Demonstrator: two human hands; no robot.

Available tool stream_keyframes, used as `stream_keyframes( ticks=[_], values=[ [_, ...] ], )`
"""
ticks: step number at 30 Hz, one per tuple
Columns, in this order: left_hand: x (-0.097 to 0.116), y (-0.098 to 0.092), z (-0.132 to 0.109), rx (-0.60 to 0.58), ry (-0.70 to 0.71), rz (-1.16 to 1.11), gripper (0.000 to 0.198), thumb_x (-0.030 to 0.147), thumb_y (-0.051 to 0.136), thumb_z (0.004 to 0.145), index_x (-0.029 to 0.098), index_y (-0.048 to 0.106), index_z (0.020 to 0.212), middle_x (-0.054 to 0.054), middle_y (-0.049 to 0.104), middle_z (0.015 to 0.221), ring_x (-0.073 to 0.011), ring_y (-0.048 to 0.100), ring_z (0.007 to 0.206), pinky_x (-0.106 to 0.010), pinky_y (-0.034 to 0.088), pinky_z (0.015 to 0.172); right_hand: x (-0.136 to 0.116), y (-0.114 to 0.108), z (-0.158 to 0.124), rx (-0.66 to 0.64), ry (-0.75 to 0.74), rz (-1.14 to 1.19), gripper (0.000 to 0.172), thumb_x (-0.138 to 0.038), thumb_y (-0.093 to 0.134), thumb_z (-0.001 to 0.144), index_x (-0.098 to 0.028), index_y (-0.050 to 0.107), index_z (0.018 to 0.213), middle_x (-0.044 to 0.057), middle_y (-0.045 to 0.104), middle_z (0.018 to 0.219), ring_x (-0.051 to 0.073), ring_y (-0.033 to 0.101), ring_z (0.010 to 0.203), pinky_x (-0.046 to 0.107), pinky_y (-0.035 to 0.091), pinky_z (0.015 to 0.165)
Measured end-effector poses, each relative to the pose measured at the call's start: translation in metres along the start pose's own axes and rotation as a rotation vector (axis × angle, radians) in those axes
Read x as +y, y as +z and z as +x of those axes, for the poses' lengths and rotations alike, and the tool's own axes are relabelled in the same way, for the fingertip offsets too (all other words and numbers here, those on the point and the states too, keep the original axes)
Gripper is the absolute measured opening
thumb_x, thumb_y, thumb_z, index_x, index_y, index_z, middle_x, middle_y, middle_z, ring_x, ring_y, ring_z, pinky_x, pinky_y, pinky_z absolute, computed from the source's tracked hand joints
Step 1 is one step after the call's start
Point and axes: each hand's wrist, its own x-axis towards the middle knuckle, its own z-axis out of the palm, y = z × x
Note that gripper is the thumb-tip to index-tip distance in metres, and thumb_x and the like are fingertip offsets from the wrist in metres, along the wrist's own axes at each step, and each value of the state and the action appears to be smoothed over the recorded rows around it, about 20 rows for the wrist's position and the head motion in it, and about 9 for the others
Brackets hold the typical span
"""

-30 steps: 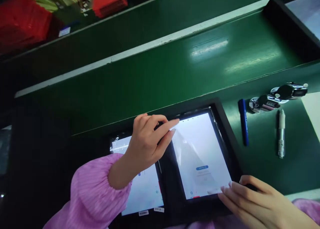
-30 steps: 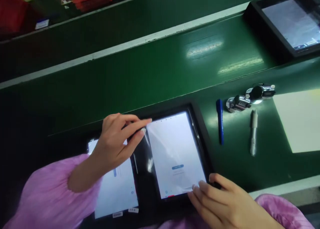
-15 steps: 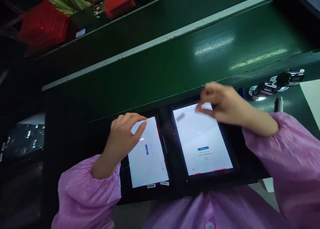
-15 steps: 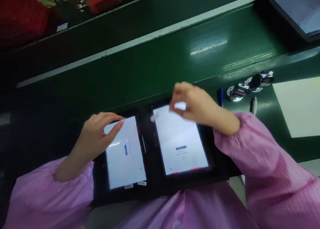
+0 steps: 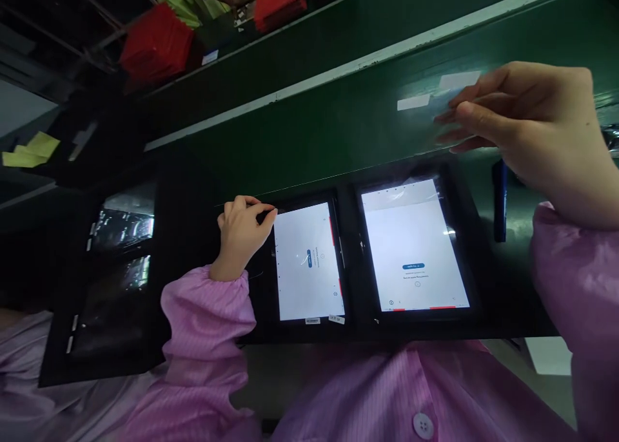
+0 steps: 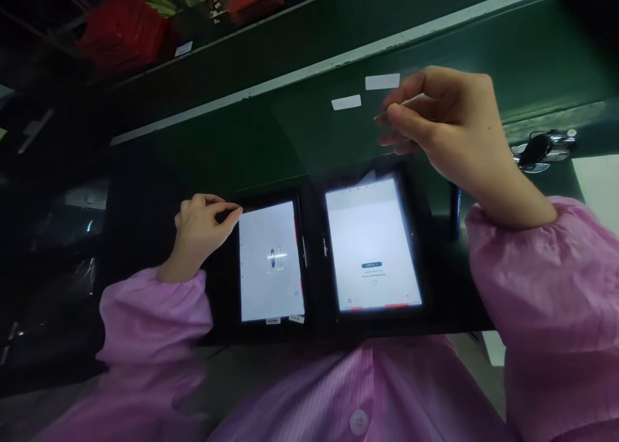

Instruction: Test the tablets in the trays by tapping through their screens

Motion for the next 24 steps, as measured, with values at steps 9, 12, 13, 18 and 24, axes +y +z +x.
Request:
stream_keyframes(
  ticks=[9,12,13,18,24],
  values=[
    [0.049,-0.065,-0.028,-0.326,-0.016,-0.450,0.051,0.076,0.067,0.080,0.025,0.072,0.073,-0.007,0.081,0.097,-0.0284,0.074,0.085,-0.042,0.062,0.071,-0.003,-0.002,-0.015,-0.175,-0.009,0.027,0.029,-0.022,0.064,0.095,-0.003,0.067,0.117,0.003,0.077,0.097,0.012,0.074,0.090,0.024,0.060,0.079],
    [0.065,-0.091,-0.040,-0.447,-0.151,-0.602,0.058,0.081,0.073,0.075,0.024,0.069,0.072,-0.008,0.083,0.100,-0.0210,0.072,0.064,-0.037,0.062,0.059,0.004,-0.005,-0.023,-0.304,0.007,0.066,0.030,-0.024,0.061,0.097,-0.004,0.066,0.119,0.002,0.077,0.100,0.011,0.074,0.090,0.022,0.061,0.077],
    [0.066,-0.095,-0.041,-0.446,-0.197,-0.646,0.058,0.081,0.075,0.075,0.023,0.068,0.073,-0.009,0.083,0.101,-0.0194,0.071,0.060,-0.036,0.063,0.058,0.006,-0.007,-0.026,-0.338,0.019,0.073,0.031,-0.025,0.060,0.096,-0.004,0.067,0.118,0.001,0.077,0.100,0.010,0.074,0.088,0.020,0.061,0.076],
    [0.052,-0.090,-0.036,-0.335,-0.278,-0.771,0.058,0.076,0.082,0.070,0.023,0.063,0.081,-0.009,0.083,0.095,-0.0282,0.079,0.091,-0.049,0.067,0.085,0.025,-0.011,-0.042,-0.441,-0.005,0.050,0.032,-0.041,0.067,0.095,-0.013,0.073,0.110,0.001,0.078,0.098,0.010,0.075,0.088,0.018,0.063,0.079],
    [0.044,-0.063,-0.053,-0.323,-0.053,-0.613,0.031,0.037,0.075,0.082,0.023,0.073,0.110,-0.005,0.080,0.096,-0.0230,0.077,0.086,-0.028,0.063,0.060,0.054,-0.014,-0.106,-0.383,-0.250,-0.377,0.037,-0.048,0.054,0.107,-0.021,0.075,0.121,0.005,0.075,0.107,0.015,0.073,0.097,0.031,0.061,0.086]
  ],
)
